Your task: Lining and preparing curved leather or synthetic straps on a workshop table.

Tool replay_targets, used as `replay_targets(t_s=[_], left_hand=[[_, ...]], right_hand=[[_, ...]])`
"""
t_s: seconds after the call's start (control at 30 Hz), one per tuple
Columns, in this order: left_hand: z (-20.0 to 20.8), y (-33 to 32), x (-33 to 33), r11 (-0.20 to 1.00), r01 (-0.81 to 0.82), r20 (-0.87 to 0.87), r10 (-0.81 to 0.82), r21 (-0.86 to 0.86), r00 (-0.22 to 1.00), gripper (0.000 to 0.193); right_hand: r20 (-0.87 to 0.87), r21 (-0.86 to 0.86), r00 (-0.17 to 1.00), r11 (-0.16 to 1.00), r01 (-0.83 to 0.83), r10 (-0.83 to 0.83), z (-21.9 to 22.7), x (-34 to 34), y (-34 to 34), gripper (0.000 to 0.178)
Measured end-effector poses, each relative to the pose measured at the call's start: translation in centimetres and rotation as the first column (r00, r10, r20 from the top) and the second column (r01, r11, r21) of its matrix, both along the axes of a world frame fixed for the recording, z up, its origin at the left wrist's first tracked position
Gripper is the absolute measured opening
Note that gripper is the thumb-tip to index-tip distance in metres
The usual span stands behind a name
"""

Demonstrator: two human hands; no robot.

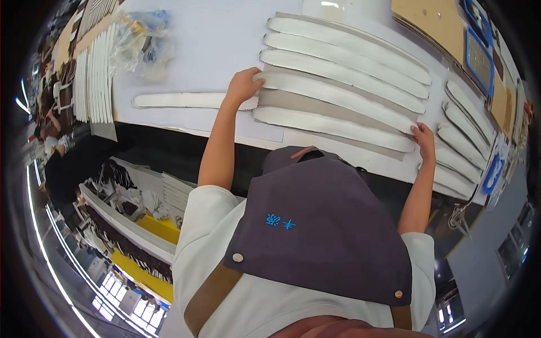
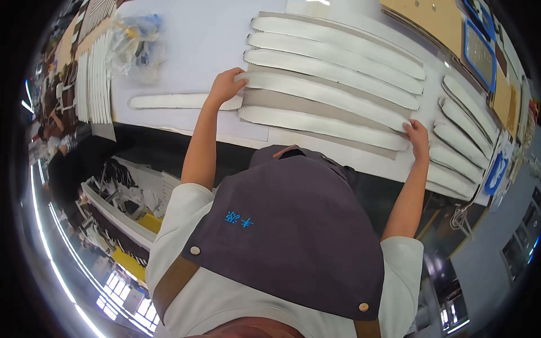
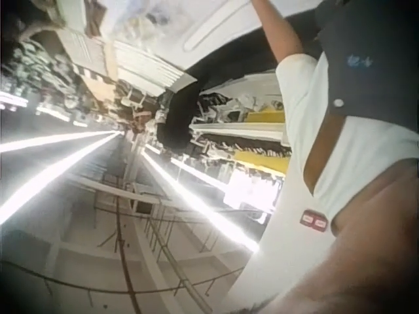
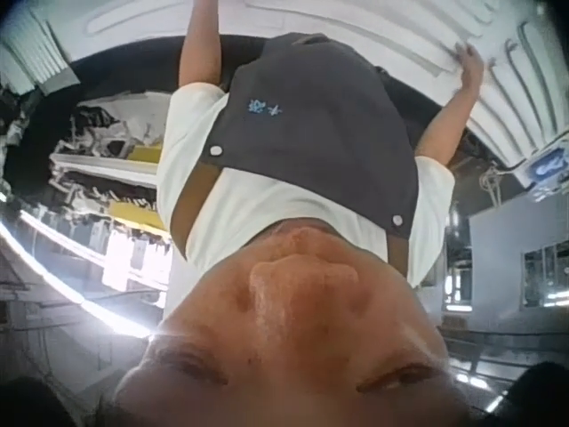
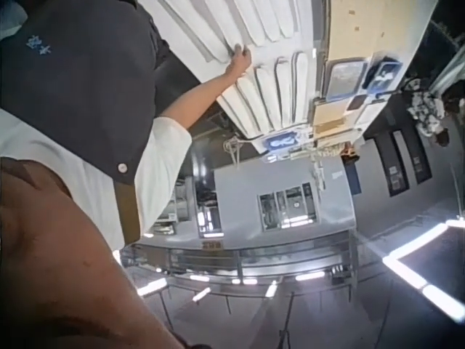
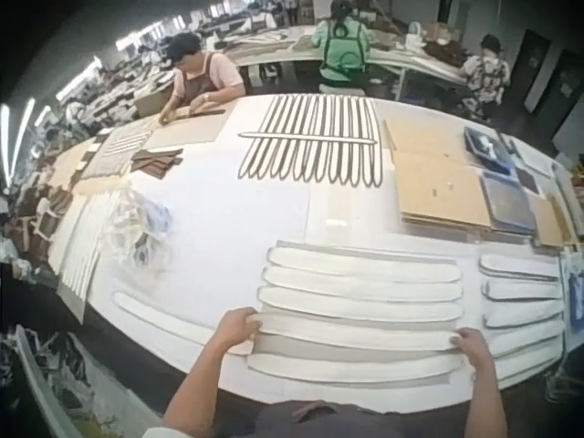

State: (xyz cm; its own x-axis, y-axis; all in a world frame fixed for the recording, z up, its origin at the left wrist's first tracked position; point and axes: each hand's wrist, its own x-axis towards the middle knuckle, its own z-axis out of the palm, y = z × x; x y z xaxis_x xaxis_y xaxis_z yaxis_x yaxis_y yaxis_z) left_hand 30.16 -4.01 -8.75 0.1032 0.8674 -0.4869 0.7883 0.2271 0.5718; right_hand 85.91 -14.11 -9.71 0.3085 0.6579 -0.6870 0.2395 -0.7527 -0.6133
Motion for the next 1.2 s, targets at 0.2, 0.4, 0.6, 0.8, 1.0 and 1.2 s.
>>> replay_targets(t_s=[0.2,0.4,0.6,0.8,1.0,1.2], left_hand=[[-0.6,-0.4,1.0,0.987,-0.158,-0.005,0.158,-0.022,0.987,0.034],[-1.8,-0.2,1.4,0.981,-0.19,-0.02,0.19,0.026,0.982,0.034],[-1.8,-0.3,1.5,0.95,-0.311,-0.013,0.311,0.006,0.95,0.033],[-2.5,-0.2,0.9,0.95,-0.313,-0.024,0.313,0.017,0.949,0.035],[-3.0,-0.3,1.0,0.952,-0.297,-0.054,0.301,0.07,0.952,0.036],[-2.6,-0.1,1.2,0.944,-0.324,-0.044,0.327,0.058,0.944,0.035]], right_hand=[[-0.094,0.049,0.94,0.942,0.333,-0.327,-2.8,1.1,-1.3,0.029],[-0.073,0.133,0.873,0.863,0.487,-0.482,-4.6,1.3,-0.4,0.028],[0.0,0.154,0.886,0.875,0.459,-0.464,-3.7,-0.1,0.3,0.025],[-0.016,0.15,0.887,0.876,0.459,-0.462,-3.7,-0.4,0.0,0.026],[-0.013,0.2,0.881,0.862,0.466,-0.473,-3.8,-0.3,-0.2,0.025],[0.005,0.196,0.876,0.859,0.473,-0.483,-3.6,-0.7,0.4,0.023]])
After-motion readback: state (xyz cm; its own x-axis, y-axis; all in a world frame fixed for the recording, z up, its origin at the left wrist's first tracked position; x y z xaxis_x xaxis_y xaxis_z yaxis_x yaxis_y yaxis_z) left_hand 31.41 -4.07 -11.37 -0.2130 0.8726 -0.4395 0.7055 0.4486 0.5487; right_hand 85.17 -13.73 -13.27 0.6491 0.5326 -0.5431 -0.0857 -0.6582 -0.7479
